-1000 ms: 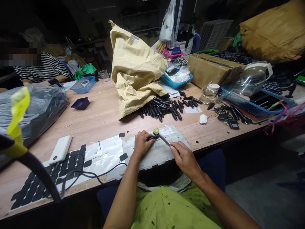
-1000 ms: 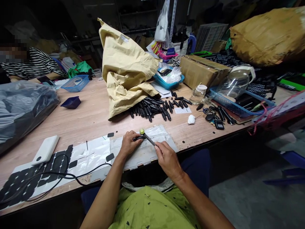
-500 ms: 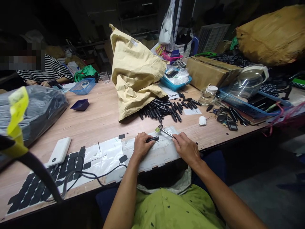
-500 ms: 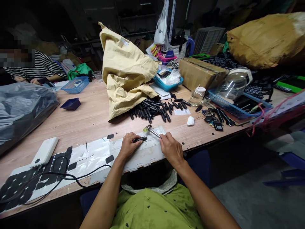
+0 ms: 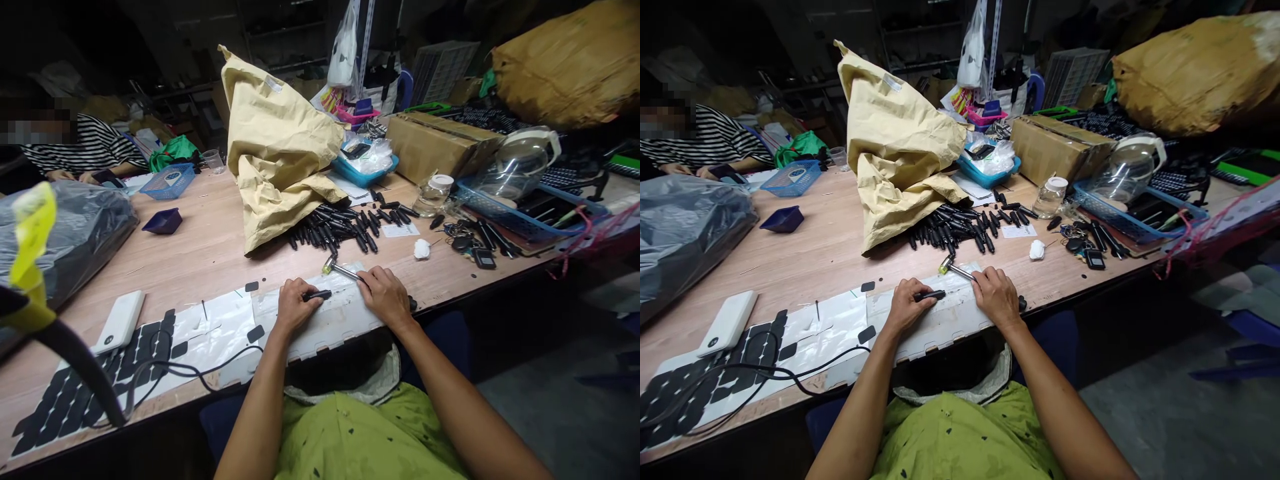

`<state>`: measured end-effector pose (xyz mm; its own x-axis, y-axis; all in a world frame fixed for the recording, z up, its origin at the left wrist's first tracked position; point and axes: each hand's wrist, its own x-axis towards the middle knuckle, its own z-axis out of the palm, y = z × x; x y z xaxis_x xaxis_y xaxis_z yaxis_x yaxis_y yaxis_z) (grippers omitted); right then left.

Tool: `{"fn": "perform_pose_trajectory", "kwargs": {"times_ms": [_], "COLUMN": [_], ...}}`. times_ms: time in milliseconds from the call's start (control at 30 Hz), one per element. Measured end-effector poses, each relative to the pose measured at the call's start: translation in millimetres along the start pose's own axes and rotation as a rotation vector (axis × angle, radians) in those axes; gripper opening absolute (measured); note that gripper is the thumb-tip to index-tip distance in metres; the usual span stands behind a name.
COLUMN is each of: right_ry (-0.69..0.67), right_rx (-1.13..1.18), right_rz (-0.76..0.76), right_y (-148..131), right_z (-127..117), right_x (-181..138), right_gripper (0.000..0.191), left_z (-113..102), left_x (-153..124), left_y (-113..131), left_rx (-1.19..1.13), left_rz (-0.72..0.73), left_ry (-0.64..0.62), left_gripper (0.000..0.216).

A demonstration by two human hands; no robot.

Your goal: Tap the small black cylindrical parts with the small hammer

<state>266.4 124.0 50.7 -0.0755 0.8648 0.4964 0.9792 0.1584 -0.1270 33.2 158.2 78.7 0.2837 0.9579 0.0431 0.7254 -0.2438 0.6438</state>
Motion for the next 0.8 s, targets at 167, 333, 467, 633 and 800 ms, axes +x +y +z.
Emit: {"fn": "perform_pose_trajectory", "kwargs": {"times_ms": [167,333,467,633,800], "right_ry": [0.030,0.026,0.019,0.035,0.029], "right_rx": [-0.015,-0.018,-0.010,-0.010,0.000], "right_rz": [-0.026,-0.017,-0.010,-0.010,-0.011], "right_y": [-0.4,-0.8,-0.8,-0.9,-0.6], "right_z": [0.4,0.6,1.1,2.0,2.5], "right_x": [1.6,1.2,0.6,0.6,0.8], "right_gripper": [0.020,0.020,0.021,0.020,0.021], "left_z": [-2.7,8.6,16.2,16.5,16.1], "left_x": [-16.4,-59.2,-76.3,-75.8,-77.4], "left_y": [7.7,18.5,22.2,23.6,22.4], "left_rx": [-0.037,-0.057,0.043,0.095,0.075], "left_rz": [0.039,0.293,0.344,0.371,0.391], "left_ry": [-0.130,-0.340,-0.359,-0.347,-0.312], "left_gripper": [0.012,0.019,0.023,0.028,0.028]}}
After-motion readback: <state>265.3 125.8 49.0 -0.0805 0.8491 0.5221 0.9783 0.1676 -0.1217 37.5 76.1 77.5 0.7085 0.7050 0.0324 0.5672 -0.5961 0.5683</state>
